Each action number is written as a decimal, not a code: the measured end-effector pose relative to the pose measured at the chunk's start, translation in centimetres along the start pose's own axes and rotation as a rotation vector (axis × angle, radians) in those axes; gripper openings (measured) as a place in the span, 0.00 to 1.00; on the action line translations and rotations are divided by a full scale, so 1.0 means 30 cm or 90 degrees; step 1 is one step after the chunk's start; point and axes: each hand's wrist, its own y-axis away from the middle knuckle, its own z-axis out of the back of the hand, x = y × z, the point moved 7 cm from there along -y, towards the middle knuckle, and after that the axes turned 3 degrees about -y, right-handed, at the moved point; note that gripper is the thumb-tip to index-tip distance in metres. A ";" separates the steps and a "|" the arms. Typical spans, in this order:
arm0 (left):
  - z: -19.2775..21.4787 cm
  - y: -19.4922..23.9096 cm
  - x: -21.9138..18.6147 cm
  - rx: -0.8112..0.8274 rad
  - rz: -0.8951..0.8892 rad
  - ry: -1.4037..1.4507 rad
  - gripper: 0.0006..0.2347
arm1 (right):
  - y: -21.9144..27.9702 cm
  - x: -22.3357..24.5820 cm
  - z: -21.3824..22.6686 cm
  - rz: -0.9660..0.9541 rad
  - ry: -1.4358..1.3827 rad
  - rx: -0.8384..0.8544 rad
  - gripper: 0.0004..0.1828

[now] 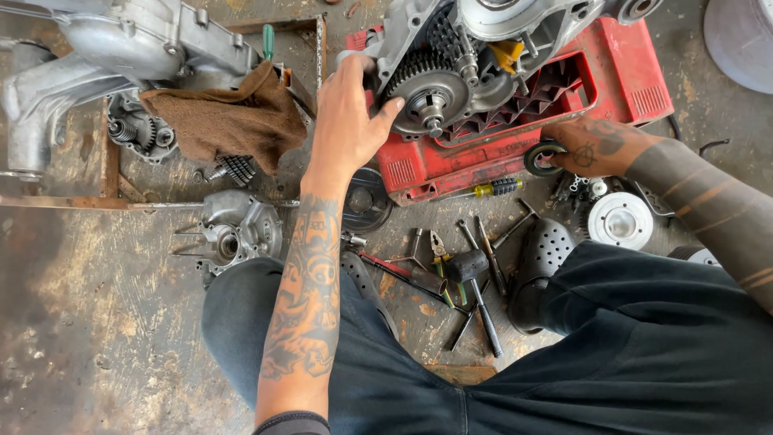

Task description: Repairing a motorcycle engine by assembling gears and seals into the crankcase

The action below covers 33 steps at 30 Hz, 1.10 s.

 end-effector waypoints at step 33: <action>-0.002 -0.016 0.035 0.015 0.023 -0.023 0.23 | 0.023 0.048 0.034 0.013 -0.028 0.002 0.20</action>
